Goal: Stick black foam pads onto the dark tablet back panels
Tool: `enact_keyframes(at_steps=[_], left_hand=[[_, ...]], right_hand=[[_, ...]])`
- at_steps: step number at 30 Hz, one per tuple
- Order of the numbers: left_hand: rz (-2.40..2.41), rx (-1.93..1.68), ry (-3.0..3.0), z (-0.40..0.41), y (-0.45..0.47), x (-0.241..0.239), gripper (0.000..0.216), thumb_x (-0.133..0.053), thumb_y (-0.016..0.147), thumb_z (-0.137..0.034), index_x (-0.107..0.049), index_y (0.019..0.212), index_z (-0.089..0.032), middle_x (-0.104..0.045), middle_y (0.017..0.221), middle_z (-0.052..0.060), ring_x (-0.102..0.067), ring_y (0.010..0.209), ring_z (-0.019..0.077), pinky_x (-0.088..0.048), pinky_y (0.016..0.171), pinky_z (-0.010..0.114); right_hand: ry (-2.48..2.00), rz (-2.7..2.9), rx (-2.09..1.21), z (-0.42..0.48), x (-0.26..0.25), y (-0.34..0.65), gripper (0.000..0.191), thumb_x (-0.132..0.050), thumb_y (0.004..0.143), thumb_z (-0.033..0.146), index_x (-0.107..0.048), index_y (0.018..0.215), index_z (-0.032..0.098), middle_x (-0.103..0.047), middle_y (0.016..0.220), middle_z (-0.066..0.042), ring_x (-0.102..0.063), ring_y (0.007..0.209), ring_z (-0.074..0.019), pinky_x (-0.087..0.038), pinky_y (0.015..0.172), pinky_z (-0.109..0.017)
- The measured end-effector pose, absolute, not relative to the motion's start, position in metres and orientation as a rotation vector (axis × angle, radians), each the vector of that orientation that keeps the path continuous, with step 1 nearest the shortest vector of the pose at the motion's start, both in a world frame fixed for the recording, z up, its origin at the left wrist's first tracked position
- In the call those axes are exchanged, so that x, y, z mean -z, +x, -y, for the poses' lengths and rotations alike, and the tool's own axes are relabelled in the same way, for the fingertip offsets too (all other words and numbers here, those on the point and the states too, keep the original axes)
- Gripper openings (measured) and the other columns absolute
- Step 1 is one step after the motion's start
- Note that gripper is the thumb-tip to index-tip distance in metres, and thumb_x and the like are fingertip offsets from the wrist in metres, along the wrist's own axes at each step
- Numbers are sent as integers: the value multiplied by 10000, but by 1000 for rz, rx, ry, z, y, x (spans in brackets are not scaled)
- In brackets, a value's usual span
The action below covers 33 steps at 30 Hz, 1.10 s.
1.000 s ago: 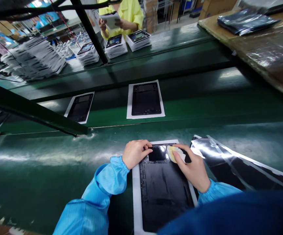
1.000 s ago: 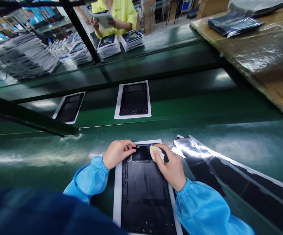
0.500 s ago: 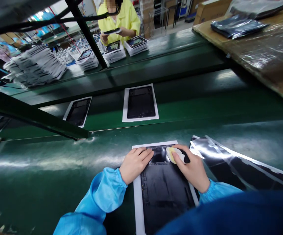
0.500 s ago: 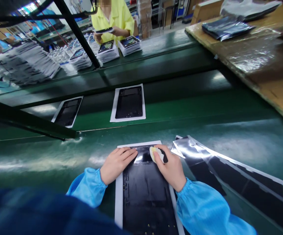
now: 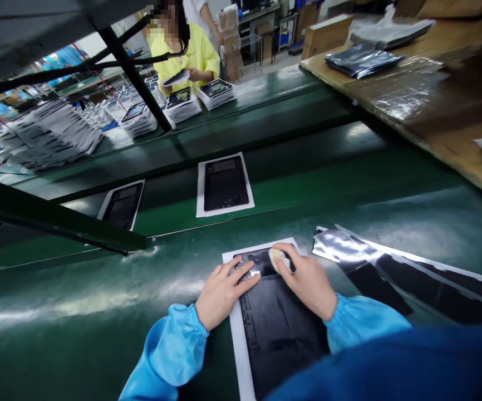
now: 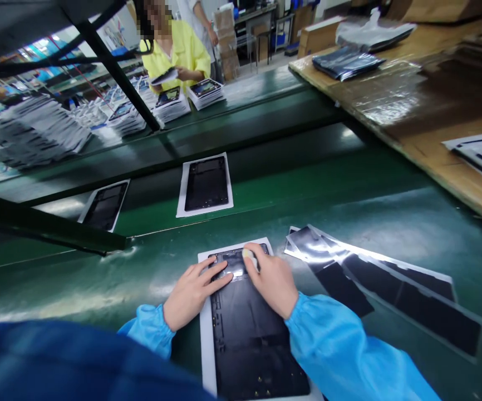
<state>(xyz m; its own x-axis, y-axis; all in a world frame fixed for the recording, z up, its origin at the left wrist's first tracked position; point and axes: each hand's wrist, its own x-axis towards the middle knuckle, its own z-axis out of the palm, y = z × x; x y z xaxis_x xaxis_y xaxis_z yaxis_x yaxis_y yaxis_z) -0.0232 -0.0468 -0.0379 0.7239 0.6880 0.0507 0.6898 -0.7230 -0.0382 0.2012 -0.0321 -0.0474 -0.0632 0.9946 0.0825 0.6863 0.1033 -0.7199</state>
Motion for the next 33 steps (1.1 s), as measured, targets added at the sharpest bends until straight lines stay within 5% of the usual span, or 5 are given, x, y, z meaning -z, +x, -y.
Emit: enact_keyframes(at_steps=[18,25,33], left_hand=[[1170,20,-2853,48,-22,42,593,-453,842,-9,-513,1314,-364,-546,1380,-31,-470,1278,247,-480,917,349],[1191,148,-2802,42,-3,35,441,-454,878,-61,-584,1237,-280,-668,1186,21,-573,1124,235,-489,889,353],[961,184,-2770,47,49,43,386,-398,921,-125,-573,1255,-207,-634,1258,61,-575,1114,214,-466,887,348]], right_hand=[[-1682,1782,-575,43,45,223,336,-396,887,404,-646,1019,223,-630,542,24,-577,436,-196,-374,488,-252],[-1615,1638,-665,49,46,227,269,-482,823,395,-668,949,247,-664,566,22,-604,455,-197,-413,477,-260],[-1611,1175,-784,52,55,244,340,-493,815,458,-617,995,197,-705,926,-52,-661,723,-192,-564,661,-306]])
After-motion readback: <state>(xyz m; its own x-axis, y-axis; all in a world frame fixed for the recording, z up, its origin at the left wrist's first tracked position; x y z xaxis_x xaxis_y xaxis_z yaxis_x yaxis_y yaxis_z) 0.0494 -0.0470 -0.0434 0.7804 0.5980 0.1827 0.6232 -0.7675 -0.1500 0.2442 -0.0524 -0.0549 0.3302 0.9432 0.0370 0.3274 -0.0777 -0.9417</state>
